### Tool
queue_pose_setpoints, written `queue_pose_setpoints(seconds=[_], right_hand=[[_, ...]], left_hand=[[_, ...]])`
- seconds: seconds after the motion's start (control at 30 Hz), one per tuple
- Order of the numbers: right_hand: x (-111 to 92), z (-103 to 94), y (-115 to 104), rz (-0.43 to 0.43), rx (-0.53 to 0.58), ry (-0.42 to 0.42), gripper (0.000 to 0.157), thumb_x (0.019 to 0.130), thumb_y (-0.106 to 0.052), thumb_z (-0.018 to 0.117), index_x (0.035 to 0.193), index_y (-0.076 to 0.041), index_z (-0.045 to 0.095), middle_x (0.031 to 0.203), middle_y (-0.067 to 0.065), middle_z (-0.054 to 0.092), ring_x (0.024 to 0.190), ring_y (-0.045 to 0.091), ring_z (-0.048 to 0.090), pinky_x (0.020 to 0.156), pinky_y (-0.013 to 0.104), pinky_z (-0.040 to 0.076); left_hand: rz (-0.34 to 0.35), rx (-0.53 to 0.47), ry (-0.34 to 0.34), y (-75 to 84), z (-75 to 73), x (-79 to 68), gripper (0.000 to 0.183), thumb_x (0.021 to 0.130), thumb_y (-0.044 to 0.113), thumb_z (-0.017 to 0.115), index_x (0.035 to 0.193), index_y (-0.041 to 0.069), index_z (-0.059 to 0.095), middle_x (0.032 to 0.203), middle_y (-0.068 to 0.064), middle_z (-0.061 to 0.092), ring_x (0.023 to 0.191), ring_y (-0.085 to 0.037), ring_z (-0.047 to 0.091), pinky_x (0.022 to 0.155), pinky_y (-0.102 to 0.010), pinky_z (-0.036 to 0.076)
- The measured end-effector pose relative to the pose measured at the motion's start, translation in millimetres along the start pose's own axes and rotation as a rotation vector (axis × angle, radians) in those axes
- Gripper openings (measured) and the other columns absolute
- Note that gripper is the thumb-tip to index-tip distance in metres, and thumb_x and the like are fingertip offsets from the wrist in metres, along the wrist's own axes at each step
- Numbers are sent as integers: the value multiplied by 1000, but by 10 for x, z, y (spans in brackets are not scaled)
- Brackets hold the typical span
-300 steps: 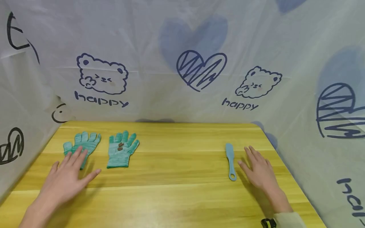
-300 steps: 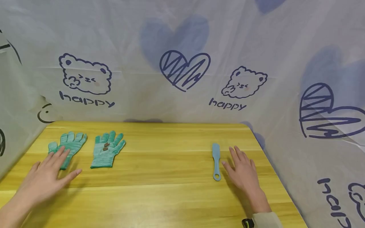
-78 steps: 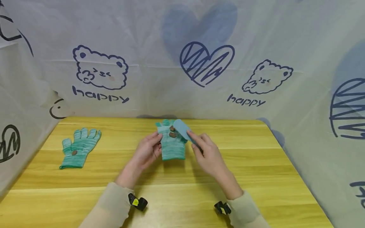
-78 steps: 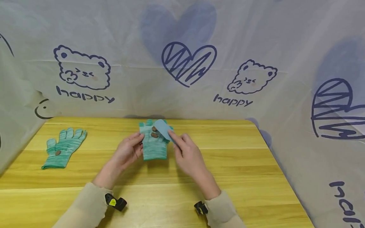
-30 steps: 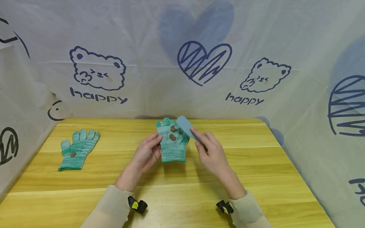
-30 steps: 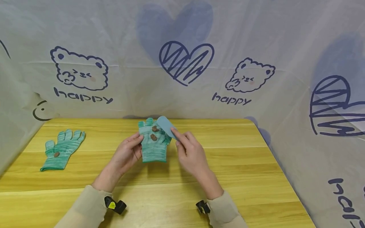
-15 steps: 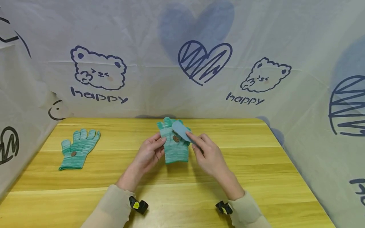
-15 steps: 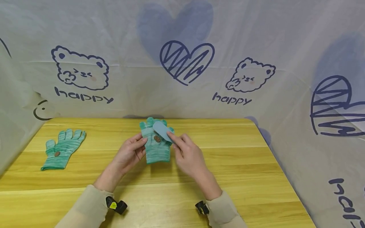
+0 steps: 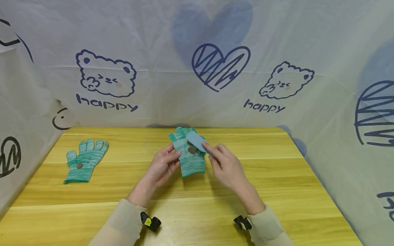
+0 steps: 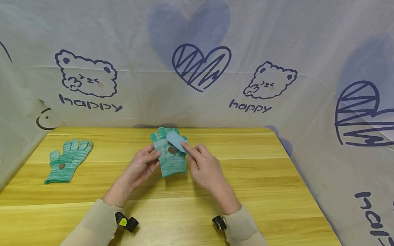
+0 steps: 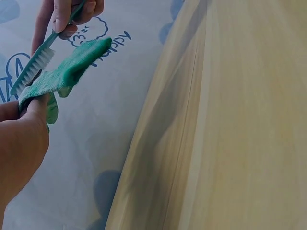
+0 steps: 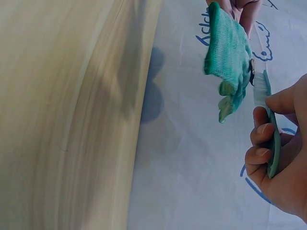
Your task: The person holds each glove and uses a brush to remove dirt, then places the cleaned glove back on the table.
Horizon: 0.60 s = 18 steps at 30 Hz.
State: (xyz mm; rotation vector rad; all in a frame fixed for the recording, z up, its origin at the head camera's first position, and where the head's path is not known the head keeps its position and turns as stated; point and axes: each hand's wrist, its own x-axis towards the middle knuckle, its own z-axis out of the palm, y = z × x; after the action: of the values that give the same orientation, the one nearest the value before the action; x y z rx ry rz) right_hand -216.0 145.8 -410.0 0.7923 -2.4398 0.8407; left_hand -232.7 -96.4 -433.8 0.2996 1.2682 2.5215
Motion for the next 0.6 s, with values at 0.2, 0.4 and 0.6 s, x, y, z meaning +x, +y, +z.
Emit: queue_pose_setpoints(seconds=[0.2, 0.4, 0.6], right_hand=[[4, -19, 11, 20, 3, -13, 45, 103, -3, 59, 147, -16, 61, 99, 6, 61, 68, 12, 45, 56, 26, 41], [17, -67, 22, 36, 50, 3, 45, 104, -3, 58, 147, -15, 61, 98, 3, 60, 68, 10, 45, 56, 26, 41], [34, -100, 21, 61, 118, 40, 45, 104, -3, 59, 147, -14, 60, 97, 4, 60, 69, 11, 46, 58, 27, 42]], left_hand=[[-6, -32, 1, 12, -1, -9, 51, 109, -7, 34, 159, -7, 22, 125, 0, 66, 108, -8, 66, 87, -21, 56], [-5, -56, 21, 23, 0, -16, 51, 110, -6, 31, 160, -5, 22, 128, -1, 64, 110, -8, 64, 88, -22, 56], [-7, -56, 33, 17, -11, -27, 53, 110, -5, 32, 161, -3, 19, 123, 1, 62, 97, -4, 59, 79, -19, 52]])
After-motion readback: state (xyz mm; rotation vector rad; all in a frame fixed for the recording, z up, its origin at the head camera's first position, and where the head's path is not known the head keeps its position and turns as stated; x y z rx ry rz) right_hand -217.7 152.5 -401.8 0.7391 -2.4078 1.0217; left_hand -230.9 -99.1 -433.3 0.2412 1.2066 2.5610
